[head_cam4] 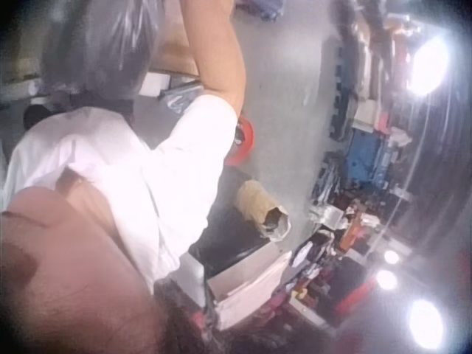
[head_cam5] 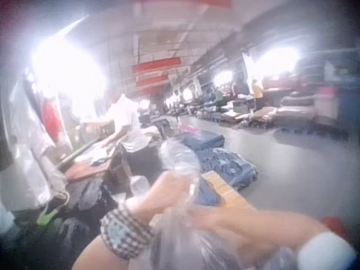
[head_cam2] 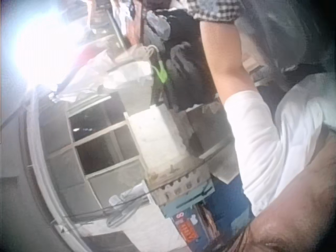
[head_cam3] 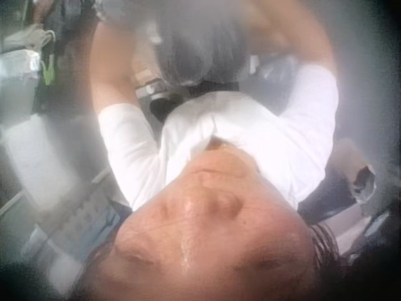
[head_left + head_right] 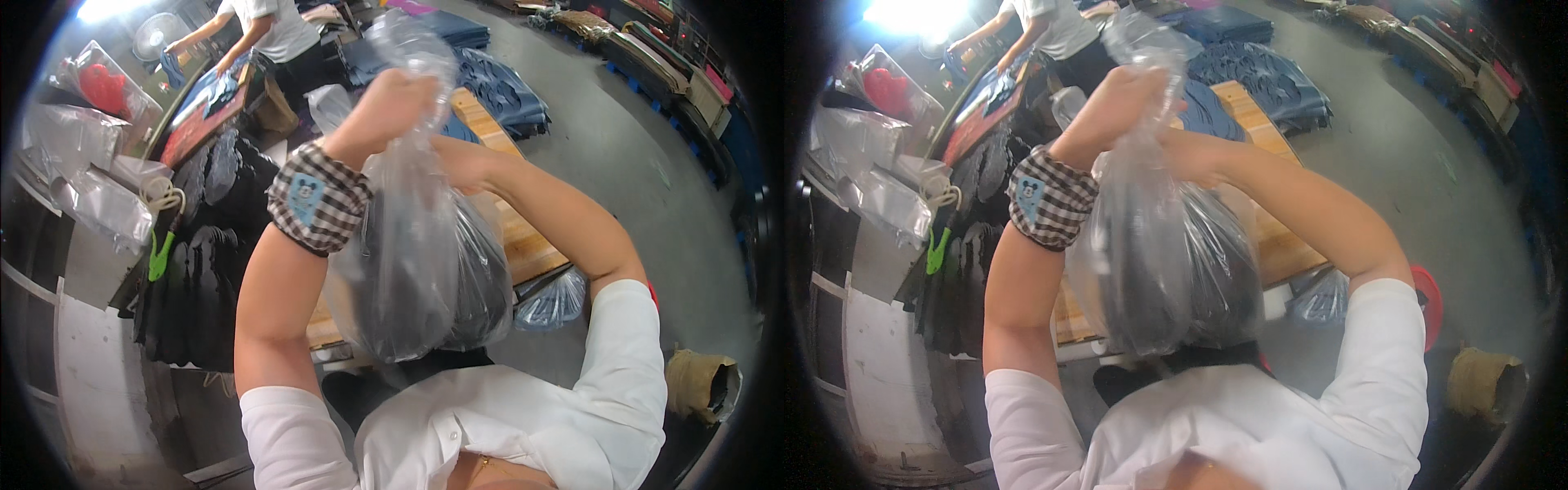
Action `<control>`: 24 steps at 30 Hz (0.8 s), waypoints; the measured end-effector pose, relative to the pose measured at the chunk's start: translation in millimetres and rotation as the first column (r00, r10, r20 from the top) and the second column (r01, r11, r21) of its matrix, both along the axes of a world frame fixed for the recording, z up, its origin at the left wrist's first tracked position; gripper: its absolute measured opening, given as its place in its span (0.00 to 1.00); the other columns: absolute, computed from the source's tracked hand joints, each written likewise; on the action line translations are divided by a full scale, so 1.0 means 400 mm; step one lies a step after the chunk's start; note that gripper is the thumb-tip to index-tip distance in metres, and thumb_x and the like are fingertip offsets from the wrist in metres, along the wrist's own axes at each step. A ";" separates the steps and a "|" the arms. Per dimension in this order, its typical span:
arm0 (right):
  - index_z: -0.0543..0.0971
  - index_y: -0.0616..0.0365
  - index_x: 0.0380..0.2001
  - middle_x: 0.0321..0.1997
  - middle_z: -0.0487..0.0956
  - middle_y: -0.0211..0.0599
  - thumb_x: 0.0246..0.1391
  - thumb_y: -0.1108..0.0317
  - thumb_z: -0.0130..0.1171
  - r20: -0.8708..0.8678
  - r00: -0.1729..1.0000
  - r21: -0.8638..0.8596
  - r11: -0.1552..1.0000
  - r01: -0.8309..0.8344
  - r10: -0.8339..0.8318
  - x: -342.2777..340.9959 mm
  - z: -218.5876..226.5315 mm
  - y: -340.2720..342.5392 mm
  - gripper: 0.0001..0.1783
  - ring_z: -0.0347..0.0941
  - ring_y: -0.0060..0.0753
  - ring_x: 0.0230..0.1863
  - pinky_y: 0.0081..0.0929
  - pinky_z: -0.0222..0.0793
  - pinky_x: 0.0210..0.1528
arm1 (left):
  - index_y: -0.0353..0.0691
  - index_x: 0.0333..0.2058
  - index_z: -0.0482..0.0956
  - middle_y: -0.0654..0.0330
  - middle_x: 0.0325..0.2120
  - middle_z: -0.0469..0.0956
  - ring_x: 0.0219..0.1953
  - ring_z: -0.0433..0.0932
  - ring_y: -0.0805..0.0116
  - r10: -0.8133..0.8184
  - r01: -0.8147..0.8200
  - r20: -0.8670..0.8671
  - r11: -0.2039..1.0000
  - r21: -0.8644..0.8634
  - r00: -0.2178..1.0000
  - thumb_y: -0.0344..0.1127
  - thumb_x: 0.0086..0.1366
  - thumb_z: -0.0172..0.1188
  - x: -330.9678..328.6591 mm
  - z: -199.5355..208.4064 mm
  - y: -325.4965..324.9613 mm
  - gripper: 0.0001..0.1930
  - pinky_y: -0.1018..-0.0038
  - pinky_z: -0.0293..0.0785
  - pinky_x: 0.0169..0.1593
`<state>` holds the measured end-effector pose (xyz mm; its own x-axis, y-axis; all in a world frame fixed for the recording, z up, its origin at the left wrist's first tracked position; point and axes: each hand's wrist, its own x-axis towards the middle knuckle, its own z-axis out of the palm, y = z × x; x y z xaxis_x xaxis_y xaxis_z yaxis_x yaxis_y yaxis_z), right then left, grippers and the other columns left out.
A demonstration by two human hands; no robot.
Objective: The person folds black garments on a wooden table, places them into clear plastic bags, and ties the bags shut. The person repeats this process for multiple items, stacking the finished packages on the floor.
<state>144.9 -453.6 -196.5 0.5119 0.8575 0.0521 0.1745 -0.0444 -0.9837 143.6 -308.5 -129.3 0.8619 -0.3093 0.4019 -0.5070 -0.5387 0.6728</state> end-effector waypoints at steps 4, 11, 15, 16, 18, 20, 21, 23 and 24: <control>0.68 0.60 0.57 0.51 0.76 0.42 0.62 0.66 0.47 -0.578 0.630 0.543 0.821 -0.177 0.518 -0.027 0.038 -0.026 0.21 0.75 0.34 0.47 0.36 0.74 0.49 | 0.31 0.30 0.78 0.52 0.27 0.82 0.19 0.76 0.69 0.051 -0.211 -0.442 0.924 -0.320 0.896 0.42 0.66 0.49 0.019 0.017 0.047 0.18 0.69 0.65 0.15; 0.67 0.56 0.56 0.52 0.72 0.40 0.59 0.55 0.54 0.563 0.787 0.023 0.957 0.288 -0.250 -0.029 -0.066 0.040 0.26 0.69 0.34 0.52 0.34 0.67 0.51 | 0.34 0.26 0.80 0.51 0.25 0.79 0.33 0.80 0.51 -0.355 0.099 0.135 0.567 0.817 0.925 0.43 0.53 0.62 -0.124 0.056 -0.084 0.15 0.61 0.75 0.35; 0.68 0.56 0.55 0.51 0.71 0.39 0.58 0.57 0.54 0.700 0.599 0.210 0.914 0.348 -0.389 0.001 -0.160 0.086 0.25 0.69 0.32 0.52 0.34 0.65 0.53 | 0.35 0.42 0.76 0.50 0.43 0.76 0.53 0.72 0.52 -0.306 0.032 0.198 0.611 0.791 0.931 0.51 0.52 0.65 -0.212 0.052 -0.077 0.26 0.45 0.61 0.56; 0.68 0.56 0.55 0.51 0.71 0.38 0.58 0.57 0.54 0.705 0.567 0.258 0.899 0.355 -0.426 0.004 -0.174 0.092 0.24 0.68 0.32 0.52 0.34 0.65 0.54 | 0.36 0.47 0.73 0.50 0.46 0.74 0.56 0.69 0.53 -0.274 -0.011 0.250 0.652 0.758 0.929 0.52 0.51 0.66 -0.220 0.059 -0.056 0.31 0.42 0.55 0.59; 0.68 0.56 0.54 0.50 0.71 0.38 0.58 0.59 0.54 0.674 0.577 0.299 0.884 0.358 -0.462 0.000 -0.183 0.096 0.23 0.69 0.31 0.52 0.33 0.65 0.54 | 0.39 0.58 0.63 0.49 0.50 0.72 0.58 0.68 0.53 -0.211 -0.096 0.301 0.651 0.753 0.930 0.56 0.50 0.67 -0.222 0.085 -0.002 0.42 0.35 0.48 0.61; 0.69 0.57 0.52 0.47 0.72 0.38 0.57 0.60 0.54 0.581 0.698 0.258 0.908 0.329 -0.418 -0.017 -0.171 0.088 0.21 0.69 0.30 0.50 0.32 0.65 0.54 | 0.41 0.59 0.62 0.46 0.47 0.74 0.55 0.71 0.50 -0.093 -0.101 0.210 0.646 0.757 0.973 0.55 0.50 0.68 -0.227 0.105 0.043 0.43 0.39 0.53 0.61; 0.71 0.56 0.50 0.45 0.73 0.39 0.59 0.60 0.53 0.467 0.767 0.315 0.893 0.321 -0.440 -0.029 -0.156 0.087 0.18 0.72 0.31 0.47 0.32 0.67 0.51 | 0.40 0.55 0.68 0.45 0.45 0.76 0.52 0.73 0.48 0.051 -0.128 0.121 0.571 0.811 0.991 0.52 0.51 0.69 -0.236 0.107 0.059 0.37 0.45 0.58 0.60; 0.75 0.55 0.46 0.42 0.77 0.40 0.61 0.59 0.51 0.220 0.868 0.440 0.839 0.319 -0.446 -0.054 -0.117 0.082 0.15 0.77 0.34 0.40 0.31 0.72 0.45 | 0.40 0.52 0.70 0.45 0.34 0.79 0.39 0.79 0.48 0.173 -0.042 -0.072 0.576 0.817 0.982 0.51 0.54 0.66 -0.262 0.099 0.076 0.31 0.57 0.72 0.48; 0.74 0.53 0.44 0.47 0.74 0.39 0.58 0.60 0.53 0.318 0.866 0.357 0.895 0.268 -0.387 -0.073 -0.101 0.062 0.14 0.77 0.33 0.39 0.31 0.72 0.44 | 0.40 0.48 0.72 0.45 0.27 0.79 0.30 0.79 0.47 0.125 -0.062 -0.016 0.592 0.803 0.992 0.51 0.57 0.63 -0.285 0.091 0.083 0.26 0.61 0.74 0.36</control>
